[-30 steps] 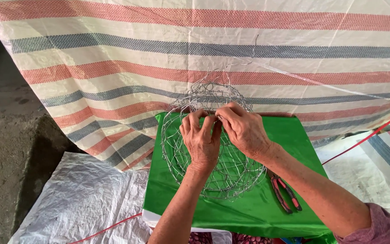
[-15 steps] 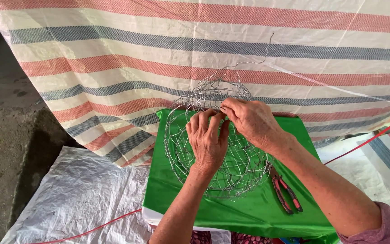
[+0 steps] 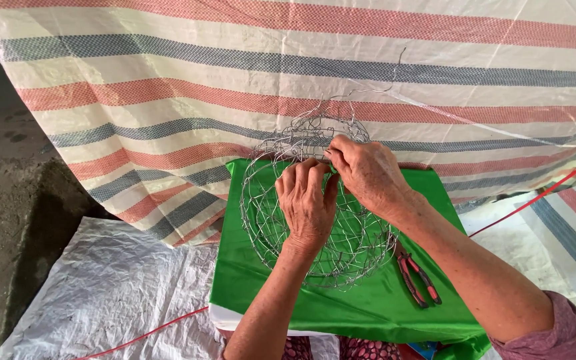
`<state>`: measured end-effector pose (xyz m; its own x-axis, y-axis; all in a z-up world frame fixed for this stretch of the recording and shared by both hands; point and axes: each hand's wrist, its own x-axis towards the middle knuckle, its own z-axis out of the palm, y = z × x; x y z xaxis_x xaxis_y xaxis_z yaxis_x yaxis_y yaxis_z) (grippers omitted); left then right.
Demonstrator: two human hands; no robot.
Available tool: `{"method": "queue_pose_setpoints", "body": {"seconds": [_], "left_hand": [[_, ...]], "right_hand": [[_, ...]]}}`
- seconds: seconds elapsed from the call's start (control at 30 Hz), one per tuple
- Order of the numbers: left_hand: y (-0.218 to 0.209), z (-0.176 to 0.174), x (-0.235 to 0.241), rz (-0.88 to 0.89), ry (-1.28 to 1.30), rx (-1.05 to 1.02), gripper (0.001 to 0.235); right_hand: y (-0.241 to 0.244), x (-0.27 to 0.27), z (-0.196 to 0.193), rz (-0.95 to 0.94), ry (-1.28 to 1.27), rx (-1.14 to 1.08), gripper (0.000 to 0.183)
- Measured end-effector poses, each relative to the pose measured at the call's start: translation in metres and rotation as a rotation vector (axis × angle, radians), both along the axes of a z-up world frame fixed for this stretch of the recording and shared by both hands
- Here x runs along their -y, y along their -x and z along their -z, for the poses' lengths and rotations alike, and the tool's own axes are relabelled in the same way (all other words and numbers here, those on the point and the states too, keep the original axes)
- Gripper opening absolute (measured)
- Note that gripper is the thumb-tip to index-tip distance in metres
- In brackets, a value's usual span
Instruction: Manually shaping a wire mesh structure and using pliers to cut and bend wires into place.
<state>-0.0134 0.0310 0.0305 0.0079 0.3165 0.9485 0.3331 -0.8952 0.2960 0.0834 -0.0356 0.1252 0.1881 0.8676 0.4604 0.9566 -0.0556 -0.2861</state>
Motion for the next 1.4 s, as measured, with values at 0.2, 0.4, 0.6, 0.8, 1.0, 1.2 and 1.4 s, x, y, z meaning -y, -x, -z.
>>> {"method": "queue_pose_setpoints", "body": {"seconds": [0.2,0.4,0.6,0.8,1.0,1.2,1.4], "left_hand": [[-0.001,0.005,0.000,0.006,-0.011,-0.002,0.018],[-0.003,0.006,-0.001,-0.010,-0.017,0.009,0.016],[-0.005,0.009,-0.001,-0.034,-0.031,-0.008,0.018],[-0.007,0.008,-0.001,-0.038,-0.030,-0.017,0.020],[0.002,0.005,-0.001,0.063,-0.012,-0.037,0.015],[0.030,0.016,0.015,0.111,0.133,-0.088,0.035],[0.055,0.025,0.030,-0.009,0.243,-0.098,0.030]], "right_hand": [[-0.002,-0.006,0.004,0.035,-0.034,-0.013,0.021],[0.004,-0.001,0.005,0.024,-0.130,-0.149,0.022],[0.000,-0.007,0.003,0.028,-0.120,-0.189,0.027],[-0.005,-0.011,-0.002,0.025,-0.056,-0.183,0.030],[0.019,0.035,-0.046,-0.124,-0.010,-0.191,0.019],[-0.025,0.128,0.003,0.075,-0.120,-0.199,0.024],[-0.107,0.202,0.196,0.604,0.562,-0.271,0.062]]}}
